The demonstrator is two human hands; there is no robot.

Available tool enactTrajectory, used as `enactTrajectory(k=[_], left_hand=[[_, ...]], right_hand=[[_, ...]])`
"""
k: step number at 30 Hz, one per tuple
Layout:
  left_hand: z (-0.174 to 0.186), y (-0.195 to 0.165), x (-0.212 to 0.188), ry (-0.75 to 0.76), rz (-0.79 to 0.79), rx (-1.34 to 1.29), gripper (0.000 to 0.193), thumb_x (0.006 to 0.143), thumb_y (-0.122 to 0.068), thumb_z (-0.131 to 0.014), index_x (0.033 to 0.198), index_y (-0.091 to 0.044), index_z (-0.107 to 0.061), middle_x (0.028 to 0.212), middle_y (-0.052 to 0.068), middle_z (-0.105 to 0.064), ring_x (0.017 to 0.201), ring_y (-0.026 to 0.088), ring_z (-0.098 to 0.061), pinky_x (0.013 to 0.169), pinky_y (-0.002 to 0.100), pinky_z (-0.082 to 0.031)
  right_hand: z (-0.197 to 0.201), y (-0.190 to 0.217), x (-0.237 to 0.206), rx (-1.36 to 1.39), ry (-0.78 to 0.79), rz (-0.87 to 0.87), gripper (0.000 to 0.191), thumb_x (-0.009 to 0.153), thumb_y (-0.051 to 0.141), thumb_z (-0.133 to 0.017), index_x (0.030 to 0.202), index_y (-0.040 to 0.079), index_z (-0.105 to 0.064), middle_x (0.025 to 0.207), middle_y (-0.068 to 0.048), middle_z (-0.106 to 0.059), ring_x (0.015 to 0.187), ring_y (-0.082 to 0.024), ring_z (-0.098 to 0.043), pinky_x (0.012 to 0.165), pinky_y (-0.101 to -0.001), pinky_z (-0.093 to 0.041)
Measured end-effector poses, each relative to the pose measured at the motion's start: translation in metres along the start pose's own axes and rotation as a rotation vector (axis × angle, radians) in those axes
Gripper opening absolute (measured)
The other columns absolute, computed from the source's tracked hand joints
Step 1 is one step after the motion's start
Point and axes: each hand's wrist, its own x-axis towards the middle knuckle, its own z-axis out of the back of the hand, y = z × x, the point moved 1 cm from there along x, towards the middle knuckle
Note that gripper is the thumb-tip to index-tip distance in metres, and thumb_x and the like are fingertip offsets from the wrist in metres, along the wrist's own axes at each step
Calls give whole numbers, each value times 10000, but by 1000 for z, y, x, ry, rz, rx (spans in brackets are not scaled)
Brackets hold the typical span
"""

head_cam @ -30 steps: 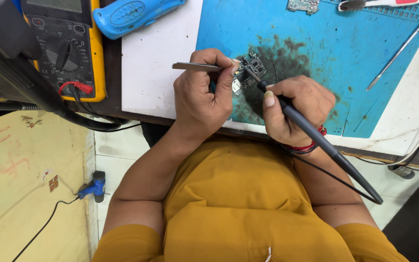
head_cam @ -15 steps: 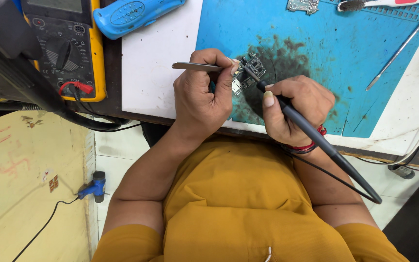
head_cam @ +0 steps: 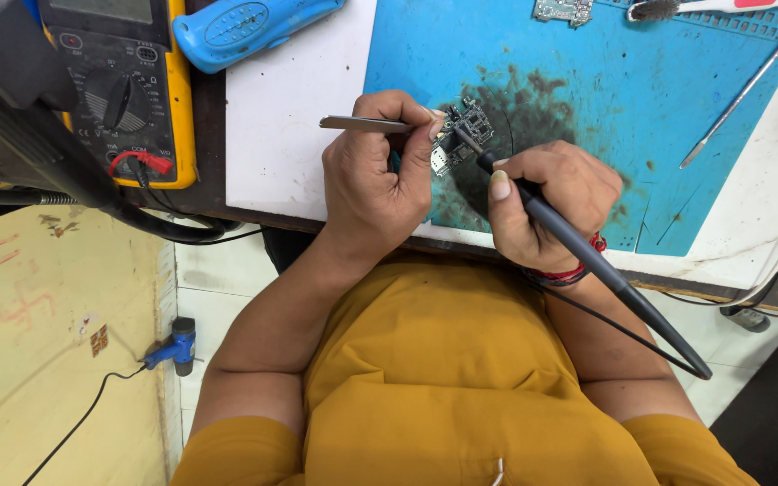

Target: The person solders components on a phone motherboard at a repair bench, holding the board steady with a metal pry tool in one hand while applying a soldering iron to the board with the other hand, working on different points of the board throughout the episode.

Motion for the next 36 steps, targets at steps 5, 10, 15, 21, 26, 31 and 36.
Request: enactTrajectory(k=[5, 10, 15, 21, 26, 31, 36], left_hand=[[0, 0, 0, -4, -3, 0, 122, 1090, -24, -666, 1131, -37, -551, 1039, 82, -717, 829, 123, -758, 711, 224, -609], [0, 0, 0, -1, -3, -3, 124, 1092, -26, -665, 1139, -39, -551, 1034, 79, -721, 826, 122, -753, 717, 225, -607], [0, 0, 0, -5, 3, -5, 128, 1090, -27, -667, 1138, -39, -548, 1029, 77, -725, 812, 116, -750, 701, 219, -599], [0, 0, -1, -2, 9, -8, 129, 1090, -31, -667, 1139, -39, -548, 1033, 77, -728, 821, 115, -754, 703, 221, -603], [0, 1, -1, 0, -1, -3, 124, 1089, -30, -666, 1133, -38, -550, 1042, 88, -718, 836, 121, -756, 704, 222, -605], [0, 1, 0, 1, -10, -10, 126, 1091, -28, -664, 1142, -37, -548, 1044, 81, -720, 842, 125, -758, 712, 226, -608], [0, 1, 0, -3, -8, -1, 129, 1090, -24, -665, 1137, -40, -545, 1046, 85, -716, 843, 129, -763, 713, 225, -610]], right_hand=[[0, 0, 0, -4, 0, 4, 91, 986, 26, -702, 968, 25, -613, 849, -115, -691, 663, -262, -667, 620, -333, -514], [-1, 0, 0, -3, -2, 14, 93, 989, 28, -702, 971, 25, -611, 853, -116, -690, 668, -266, -671, 622, -335, -519], [0, 0, 0, -5, 9, 2, 91, 984, 26, -701, 967, 26, -612, 855, -117, -694, 662, -263, -667, 617, -333, -514], [-1, 0, 1, 4, -3, 1, 85, 983, 33, -696, 960, 30, -615, 852, -116, -695, 666, -263, -672, 623, -331, -520], [-1, 0, 1, 8, 0, 2, 93, 983, 40, -700, 948, 31, -614, 851, -116, -702, 662, -256, -674, 615, -328, -516], [-1, 0, 1, 11, 1, 7, 86, 995, 43, -696, 958, 28, -619, 854, -118, -700, 667, -259, -674, 621, -330, -520], [-1, 0, 1, 10, -7, 9, 96, 993, 38, -703, 961, 28, -612, 858, -116, -703, 669, -259, -678, 625, -330, -524]])
